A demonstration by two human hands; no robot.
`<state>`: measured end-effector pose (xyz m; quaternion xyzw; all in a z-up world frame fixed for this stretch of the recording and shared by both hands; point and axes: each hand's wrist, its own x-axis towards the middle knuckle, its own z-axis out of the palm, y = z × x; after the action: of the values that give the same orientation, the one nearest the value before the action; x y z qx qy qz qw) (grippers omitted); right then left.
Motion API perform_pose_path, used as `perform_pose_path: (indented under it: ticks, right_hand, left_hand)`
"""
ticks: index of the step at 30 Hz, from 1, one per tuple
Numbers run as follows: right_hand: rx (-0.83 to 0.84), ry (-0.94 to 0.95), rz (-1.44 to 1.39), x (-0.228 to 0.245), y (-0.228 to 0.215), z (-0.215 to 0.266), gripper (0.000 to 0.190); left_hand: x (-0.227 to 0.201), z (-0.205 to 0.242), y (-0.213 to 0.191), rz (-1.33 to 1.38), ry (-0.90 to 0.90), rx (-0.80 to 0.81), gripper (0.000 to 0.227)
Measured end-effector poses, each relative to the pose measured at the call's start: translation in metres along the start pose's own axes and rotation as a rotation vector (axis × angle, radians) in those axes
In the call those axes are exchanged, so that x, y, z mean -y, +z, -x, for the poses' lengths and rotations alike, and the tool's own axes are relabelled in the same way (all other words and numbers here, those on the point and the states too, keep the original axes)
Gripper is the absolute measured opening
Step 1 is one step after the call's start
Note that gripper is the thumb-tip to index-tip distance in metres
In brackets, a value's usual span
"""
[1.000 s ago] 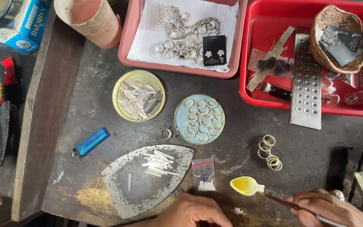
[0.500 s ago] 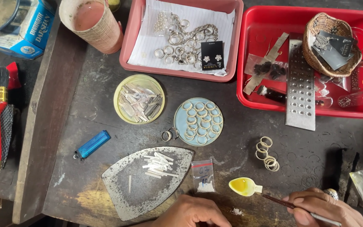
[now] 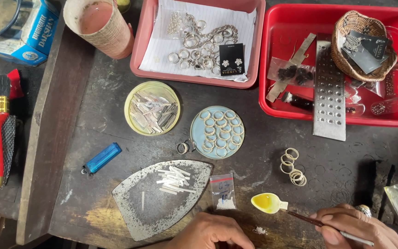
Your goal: Applying resin to a small jewelry component using a precision applicator tool at a workshop bench.
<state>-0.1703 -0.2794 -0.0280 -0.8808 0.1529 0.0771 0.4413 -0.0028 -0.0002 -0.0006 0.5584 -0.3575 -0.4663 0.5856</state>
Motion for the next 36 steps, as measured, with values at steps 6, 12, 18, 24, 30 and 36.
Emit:
perform_pose_path:
  ticks: [6, 12, 18, 24, 30, 36]
  right_hand:
    - [-0.234, -0.113, 0.116, 0.071, 0.003, -0.019, 0.021]
    - [-0.498, -0.107, 0.042, 0.111, 0.015, -0.025, 0.006]
    - [-0.566, -0.051, 0.142, 0.121, 0.018, -0.024, 0.006]
    - [-0.593, -0.111, 0.141, 0.129, 0.017, -0.027, 0.006]
    - [-0.558, -0.063, 0.119, 0.128, 0.016, -0.025, 0.005]
    - [-0.432, -0.076, 0.184, 0.104, 0.008, -0.021, 0.011]
  left_hand:
    - [0.0, 0.0, -0.001, 0.006, -0.005, -0.005, 0.011]
    - [-0.007, -0.003, -0.002, 0.015, -0.005, -0.022, 0.012]
    - [-0.007, -0.004, 0.0, 0.005, 0.006, -0.053, 0.012]
    - [-0.01, -0.005, 0.002, -0.018, 0.014, -0.093, 0.01]
    - [-0.004, -0.003, 0.0, -0.015, -0.003, -0.053, 0.013]
    - [-0.004, -0.002, 0.0, -0.015, -0.006, -0.052, 0.011]
